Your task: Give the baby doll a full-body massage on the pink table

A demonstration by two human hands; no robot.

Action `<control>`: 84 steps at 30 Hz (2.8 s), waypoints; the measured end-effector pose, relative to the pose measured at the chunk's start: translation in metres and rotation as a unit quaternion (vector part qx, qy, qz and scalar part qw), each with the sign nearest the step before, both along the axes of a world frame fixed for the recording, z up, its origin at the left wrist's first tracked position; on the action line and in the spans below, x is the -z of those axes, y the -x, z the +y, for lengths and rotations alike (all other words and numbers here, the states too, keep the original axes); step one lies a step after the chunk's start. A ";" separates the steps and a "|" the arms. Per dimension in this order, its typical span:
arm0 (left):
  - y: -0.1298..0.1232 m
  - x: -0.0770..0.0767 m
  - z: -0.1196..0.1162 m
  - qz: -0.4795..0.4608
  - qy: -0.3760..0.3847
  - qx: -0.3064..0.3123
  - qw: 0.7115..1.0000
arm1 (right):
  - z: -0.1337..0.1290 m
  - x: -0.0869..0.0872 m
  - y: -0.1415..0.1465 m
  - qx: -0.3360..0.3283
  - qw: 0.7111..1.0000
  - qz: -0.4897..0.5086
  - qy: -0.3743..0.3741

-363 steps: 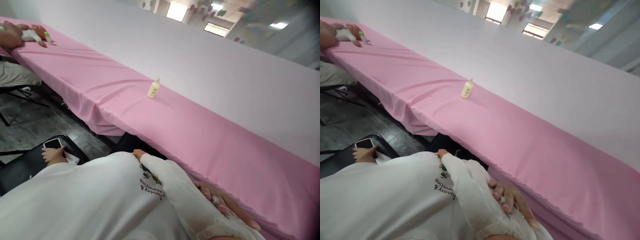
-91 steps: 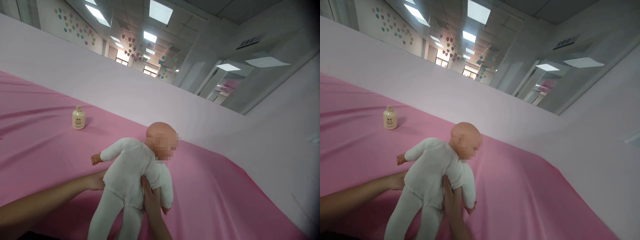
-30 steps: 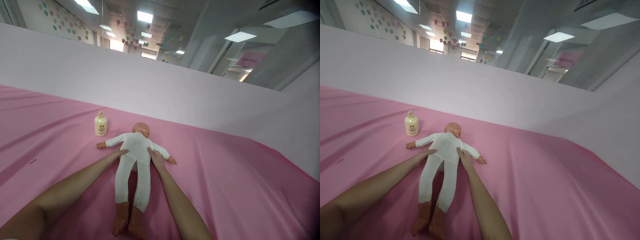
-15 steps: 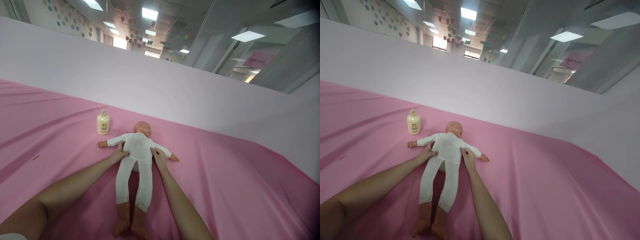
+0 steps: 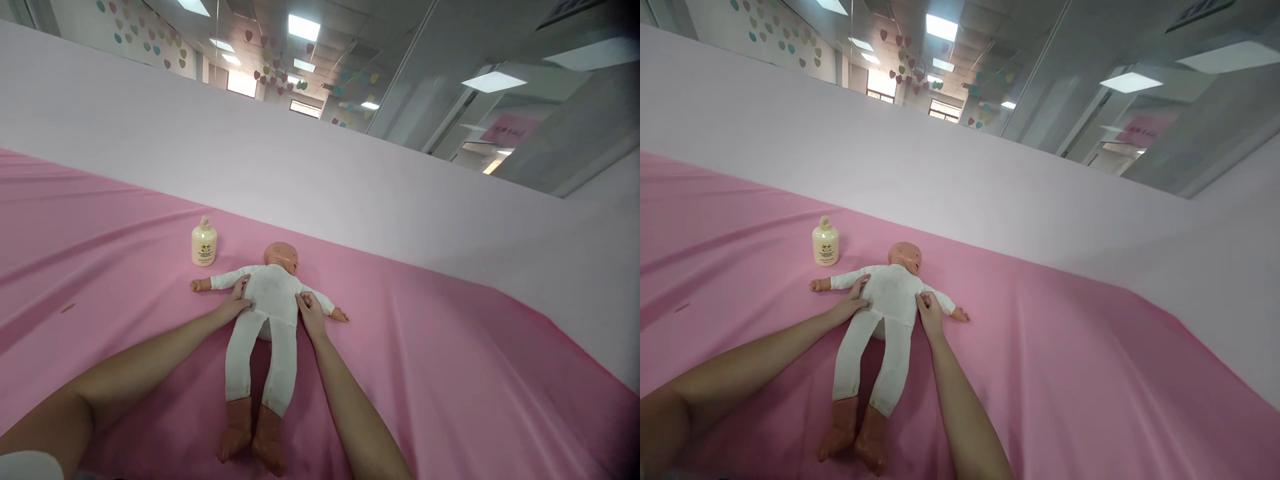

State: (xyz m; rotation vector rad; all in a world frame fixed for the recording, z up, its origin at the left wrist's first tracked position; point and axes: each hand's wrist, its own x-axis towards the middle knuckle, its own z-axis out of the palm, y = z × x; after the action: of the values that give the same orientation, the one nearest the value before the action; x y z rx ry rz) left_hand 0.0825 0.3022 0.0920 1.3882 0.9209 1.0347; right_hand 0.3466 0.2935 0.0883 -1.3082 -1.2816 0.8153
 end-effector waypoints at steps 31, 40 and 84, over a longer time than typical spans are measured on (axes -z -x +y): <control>0.008 0.008 0.004 0.192 -0.127 0.005 0.973 | -0.005 0.008 -0.001 -0.074 0.996 -0.016 0.047; 0.009 0.009 0.005 0.178 -0.143 0.006 0.974 | -0.007 0.002 -0.001 -0.086 0.995 -0.021 0.034; 0.005 0.015 0.007 0.196 -0.150 -0.010 0.969 | -0.005 0.006 -0.002 -0.077 0.996 -0.007 0.046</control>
State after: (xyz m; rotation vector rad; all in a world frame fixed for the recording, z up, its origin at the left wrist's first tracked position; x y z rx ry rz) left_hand 0.0780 0.3094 0.0770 1.8869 1.0961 0.9583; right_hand 0.3488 0.2882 0.0826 -1.3005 -1.3829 0.9856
